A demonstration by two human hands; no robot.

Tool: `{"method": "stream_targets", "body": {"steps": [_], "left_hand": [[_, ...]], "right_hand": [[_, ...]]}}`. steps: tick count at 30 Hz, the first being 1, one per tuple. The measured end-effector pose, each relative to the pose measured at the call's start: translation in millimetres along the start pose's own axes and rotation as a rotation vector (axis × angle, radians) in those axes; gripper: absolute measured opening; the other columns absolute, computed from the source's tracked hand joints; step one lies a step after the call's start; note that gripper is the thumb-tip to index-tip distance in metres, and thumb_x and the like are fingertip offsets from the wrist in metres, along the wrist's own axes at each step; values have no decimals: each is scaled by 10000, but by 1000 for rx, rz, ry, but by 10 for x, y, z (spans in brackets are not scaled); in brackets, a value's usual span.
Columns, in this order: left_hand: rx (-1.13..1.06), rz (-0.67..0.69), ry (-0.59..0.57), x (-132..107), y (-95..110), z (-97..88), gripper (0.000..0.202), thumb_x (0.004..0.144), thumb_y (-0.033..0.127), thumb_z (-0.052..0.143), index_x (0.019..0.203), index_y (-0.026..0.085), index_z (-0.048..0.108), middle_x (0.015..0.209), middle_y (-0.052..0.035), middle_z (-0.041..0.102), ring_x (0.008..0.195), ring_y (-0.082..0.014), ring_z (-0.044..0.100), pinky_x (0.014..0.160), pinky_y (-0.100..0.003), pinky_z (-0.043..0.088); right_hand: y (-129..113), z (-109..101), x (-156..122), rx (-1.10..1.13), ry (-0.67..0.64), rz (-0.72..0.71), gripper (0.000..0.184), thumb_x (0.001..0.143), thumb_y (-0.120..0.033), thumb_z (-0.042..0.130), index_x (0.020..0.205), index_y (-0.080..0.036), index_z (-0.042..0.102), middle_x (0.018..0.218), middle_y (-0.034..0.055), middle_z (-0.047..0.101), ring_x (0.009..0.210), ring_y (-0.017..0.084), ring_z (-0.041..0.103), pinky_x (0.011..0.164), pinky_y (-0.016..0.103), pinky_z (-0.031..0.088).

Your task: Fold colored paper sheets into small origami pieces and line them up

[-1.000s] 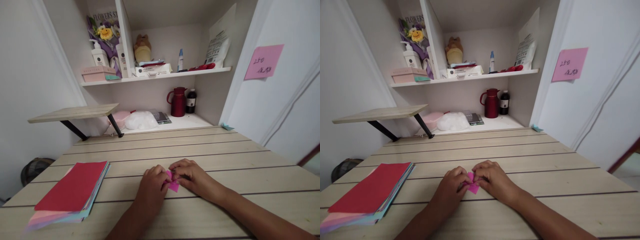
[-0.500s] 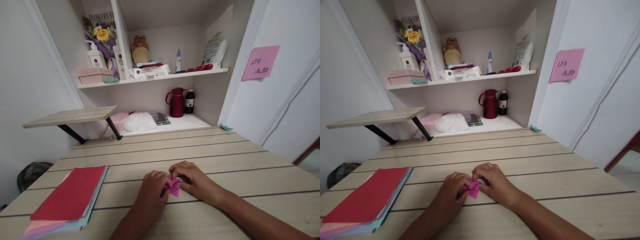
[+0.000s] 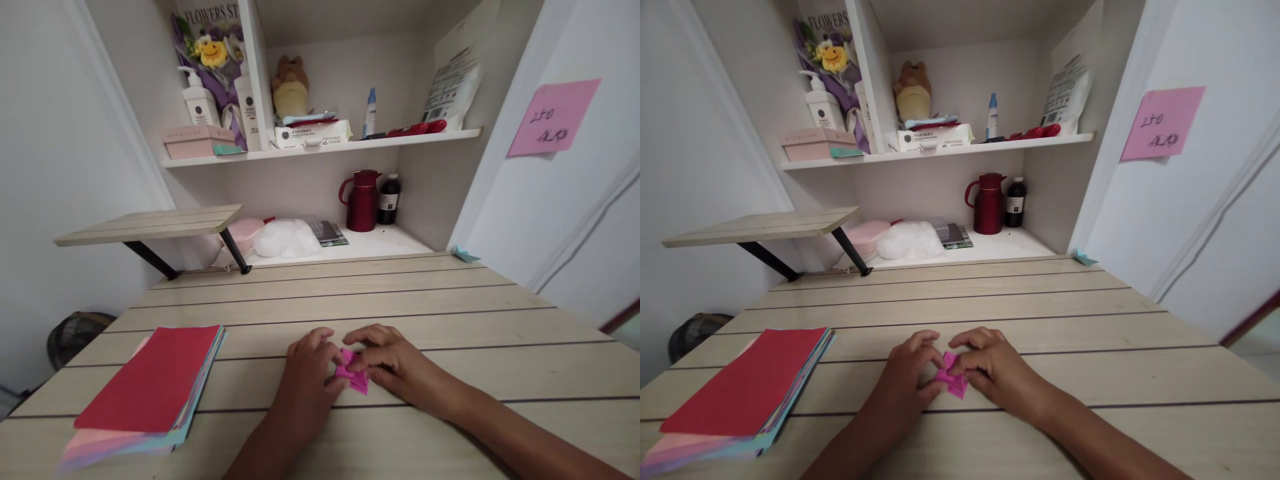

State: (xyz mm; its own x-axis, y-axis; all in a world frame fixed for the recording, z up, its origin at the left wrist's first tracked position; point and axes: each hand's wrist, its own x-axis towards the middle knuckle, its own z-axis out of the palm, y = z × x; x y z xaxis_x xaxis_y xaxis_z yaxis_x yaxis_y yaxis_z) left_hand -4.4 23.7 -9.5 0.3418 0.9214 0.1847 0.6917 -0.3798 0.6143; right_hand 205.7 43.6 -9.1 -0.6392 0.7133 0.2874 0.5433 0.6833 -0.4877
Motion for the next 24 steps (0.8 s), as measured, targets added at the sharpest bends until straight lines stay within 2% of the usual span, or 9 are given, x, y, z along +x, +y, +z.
{"method": "stream_targets", "body": {"steps": [4, 15, 17, 21, 24], "left_hand": [[36, -20, 32, 9, 0, -7, 293, 649, 166, 777, 901, 232, 644, 1235, -69, 569, 1197, -266, 493, 1002, -456, 350], [117, 22, 24, 5, 17, -16, 250, 718, 201, 746, 946, 299, 710, 1255, -48, 567, 1147, -264, 518, 1005, -466, 350], [115, 33, 20, 3, 40, -16, 232, 722, 196, 743, 925, 304, 720, 1222, -38, 587, 1110, -256, 535, 995, -459, 357], [94, 58, 20, 1, 98, 28, 72, 753, 217, 716, 794, 275, 724, 1133, -30, 627, 1063, -242, 555, 977, -446, 368], [75, 34, 42, 5, 118, 80, 58, 747, 189, 707, 752, 247, 703, 1095, -36, 638, 1046, -234, 562, 964, -440, 374]], "right_hand": [[-23, 10, 1, 4, 17, 15, 201, 891, -215, 552, 926, -308, 727, 1188, 44, 636, 1121, 238, 557, 970, 438, 401], [-5, 25, -6, 85, 33, 53, 167, 900, -273, 560, 926, -293, 724, 1176, 58, 644, 1109, 244, 559, 969, 457, 399], [1, 8, -12, 107, 17, 57, 157, 894, -276, 575, 916, -298, 728, 1185, 49, 639, 1132, 242, 544, 987, 455, 383], [10, -27, -32, 153, -30, 49, 115, 875, -283, 612, 888, -296, 725, 1212, 26, 628, 1169, 239, 518, 1020, 448, 354], [1, -26, -39, 158, -18, 74, 102, 873, -298, 616, 875, -287, 717, 1215, 26, 626, 1168, 241, 519, 1018, 445, 359]]}}
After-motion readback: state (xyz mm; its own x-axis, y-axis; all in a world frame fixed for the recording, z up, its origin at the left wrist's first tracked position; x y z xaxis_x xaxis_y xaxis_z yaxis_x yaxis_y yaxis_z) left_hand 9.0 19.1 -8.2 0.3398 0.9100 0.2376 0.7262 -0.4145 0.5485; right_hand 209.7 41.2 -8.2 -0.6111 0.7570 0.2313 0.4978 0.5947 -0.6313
